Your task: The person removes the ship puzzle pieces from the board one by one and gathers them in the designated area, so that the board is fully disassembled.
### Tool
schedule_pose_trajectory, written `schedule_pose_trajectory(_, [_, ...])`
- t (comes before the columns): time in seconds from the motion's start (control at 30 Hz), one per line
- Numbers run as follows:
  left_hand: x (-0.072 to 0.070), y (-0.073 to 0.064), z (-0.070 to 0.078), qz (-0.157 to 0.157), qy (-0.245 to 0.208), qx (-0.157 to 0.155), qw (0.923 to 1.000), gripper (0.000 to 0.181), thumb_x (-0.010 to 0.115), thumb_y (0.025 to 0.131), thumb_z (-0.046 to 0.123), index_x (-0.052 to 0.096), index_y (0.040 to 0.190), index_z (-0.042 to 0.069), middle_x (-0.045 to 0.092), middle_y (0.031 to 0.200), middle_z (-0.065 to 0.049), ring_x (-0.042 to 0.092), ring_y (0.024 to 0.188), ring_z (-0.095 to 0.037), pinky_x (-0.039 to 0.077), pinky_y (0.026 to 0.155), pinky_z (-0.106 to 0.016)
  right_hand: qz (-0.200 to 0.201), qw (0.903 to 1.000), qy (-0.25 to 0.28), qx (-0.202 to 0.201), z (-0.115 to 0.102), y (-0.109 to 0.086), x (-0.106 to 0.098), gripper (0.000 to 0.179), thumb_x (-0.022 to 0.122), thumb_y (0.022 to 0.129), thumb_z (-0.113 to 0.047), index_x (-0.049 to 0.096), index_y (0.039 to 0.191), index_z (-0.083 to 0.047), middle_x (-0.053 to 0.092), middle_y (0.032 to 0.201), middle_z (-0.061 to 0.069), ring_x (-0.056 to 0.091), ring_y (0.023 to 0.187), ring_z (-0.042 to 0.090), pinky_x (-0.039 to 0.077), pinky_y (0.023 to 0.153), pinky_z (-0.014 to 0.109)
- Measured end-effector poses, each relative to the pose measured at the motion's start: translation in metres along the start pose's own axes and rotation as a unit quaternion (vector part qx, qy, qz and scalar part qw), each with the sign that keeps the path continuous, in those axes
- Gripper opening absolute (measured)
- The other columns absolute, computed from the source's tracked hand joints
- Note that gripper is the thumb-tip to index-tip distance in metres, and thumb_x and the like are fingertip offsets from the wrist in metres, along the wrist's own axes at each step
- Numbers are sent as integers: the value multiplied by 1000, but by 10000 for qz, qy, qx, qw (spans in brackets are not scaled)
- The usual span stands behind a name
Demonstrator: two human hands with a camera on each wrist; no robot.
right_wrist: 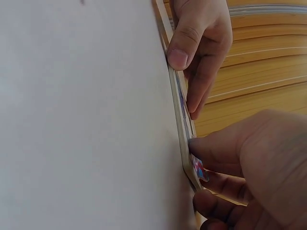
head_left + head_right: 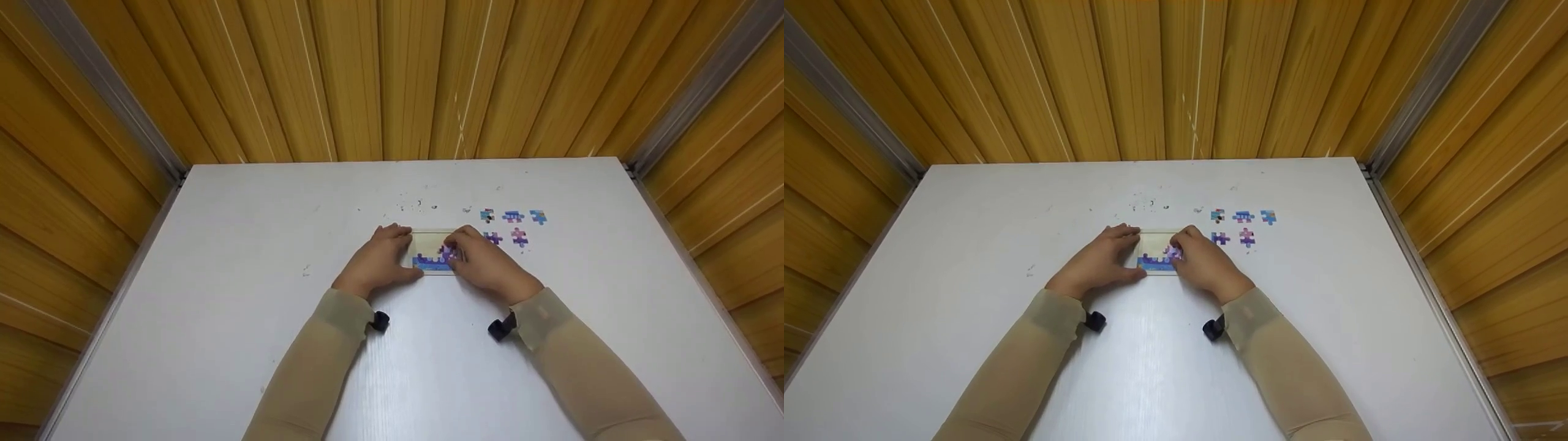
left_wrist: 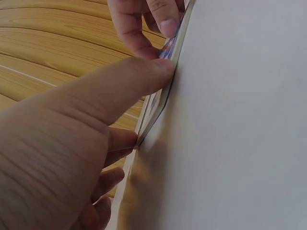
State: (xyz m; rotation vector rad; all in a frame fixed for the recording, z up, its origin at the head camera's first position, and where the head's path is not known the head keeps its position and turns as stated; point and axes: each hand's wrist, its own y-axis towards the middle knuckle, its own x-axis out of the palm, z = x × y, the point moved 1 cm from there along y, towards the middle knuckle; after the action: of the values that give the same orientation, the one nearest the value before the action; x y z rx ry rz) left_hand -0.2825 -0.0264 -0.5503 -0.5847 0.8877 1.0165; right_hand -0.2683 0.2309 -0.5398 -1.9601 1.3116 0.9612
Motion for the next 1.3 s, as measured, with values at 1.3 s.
schedule_pose_trajectory(1.3, [-1, 2, -1, -41, -34, 46, 10000, 92, 91, 92, 51, 57, 167, 10, 45, 181, -2, 29, 176, -33, 27, 145, -50, 514, 9931, 1049, -97, 14, 2, -14, 25, 76, 102, -16, 76, 127, -14, 68, 125, 7, 60, 105, 24, 52, 87, 35])
